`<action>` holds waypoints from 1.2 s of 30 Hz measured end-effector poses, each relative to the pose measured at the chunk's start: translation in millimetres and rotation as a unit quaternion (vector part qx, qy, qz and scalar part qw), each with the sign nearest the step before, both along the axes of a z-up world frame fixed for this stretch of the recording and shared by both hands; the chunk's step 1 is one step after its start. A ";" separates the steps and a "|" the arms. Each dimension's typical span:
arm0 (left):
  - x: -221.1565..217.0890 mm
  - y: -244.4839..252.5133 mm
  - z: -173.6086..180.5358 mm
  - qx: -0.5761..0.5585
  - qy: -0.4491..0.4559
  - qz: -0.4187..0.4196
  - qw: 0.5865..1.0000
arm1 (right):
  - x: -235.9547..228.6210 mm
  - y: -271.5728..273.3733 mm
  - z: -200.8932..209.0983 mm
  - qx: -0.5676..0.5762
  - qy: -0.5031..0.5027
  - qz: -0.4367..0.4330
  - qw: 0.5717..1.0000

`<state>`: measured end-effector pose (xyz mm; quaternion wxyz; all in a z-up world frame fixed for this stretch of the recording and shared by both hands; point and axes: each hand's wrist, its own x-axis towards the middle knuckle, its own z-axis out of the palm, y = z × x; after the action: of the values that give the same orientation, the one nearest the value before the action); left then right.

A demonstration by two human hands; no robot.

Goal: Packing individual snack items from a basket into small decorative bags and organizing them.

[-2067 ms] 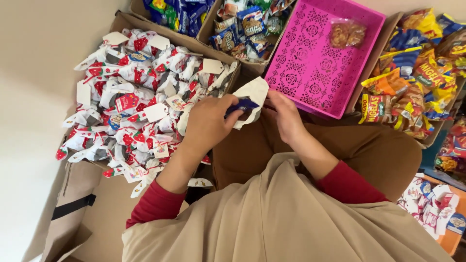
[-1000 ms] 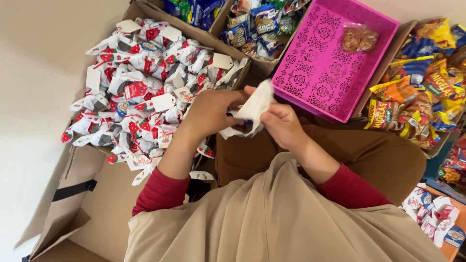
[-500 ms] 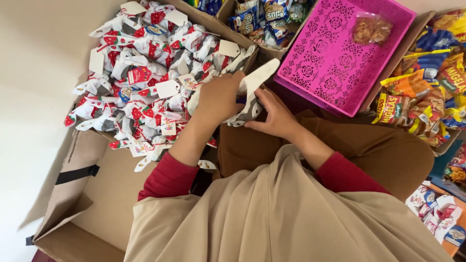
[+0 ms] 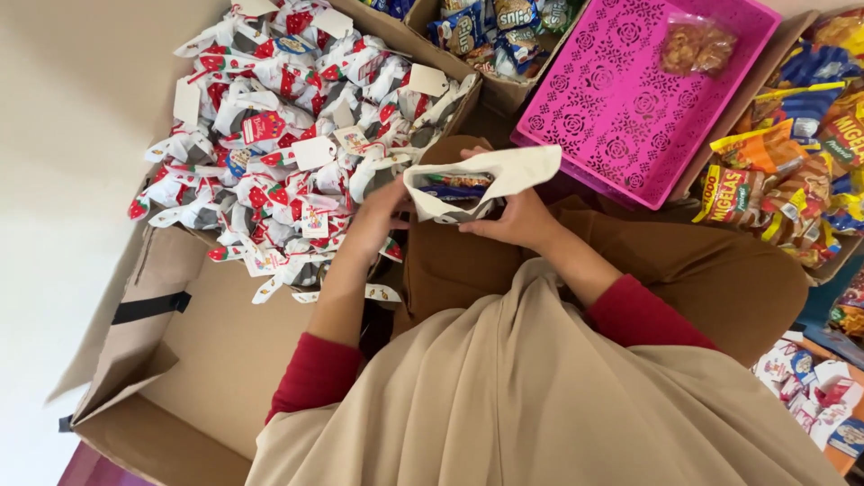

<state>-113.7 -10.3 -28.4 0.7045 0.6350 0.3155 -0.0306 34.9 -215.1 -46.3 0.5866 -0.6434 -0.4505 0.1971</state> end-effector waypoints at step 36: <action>15.1 -82.7 200.5 0.436 -0.333 0.101 0.830 | -38.4 -0.9 2.3 -0.045 -0.125 -0.111 0.985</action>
<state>-98.7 -93.0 172.1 0.4161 0.8126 0.1047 0.3944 -3.4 -216.0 -44.0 0.5147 -0.7343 -0.4371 0.0692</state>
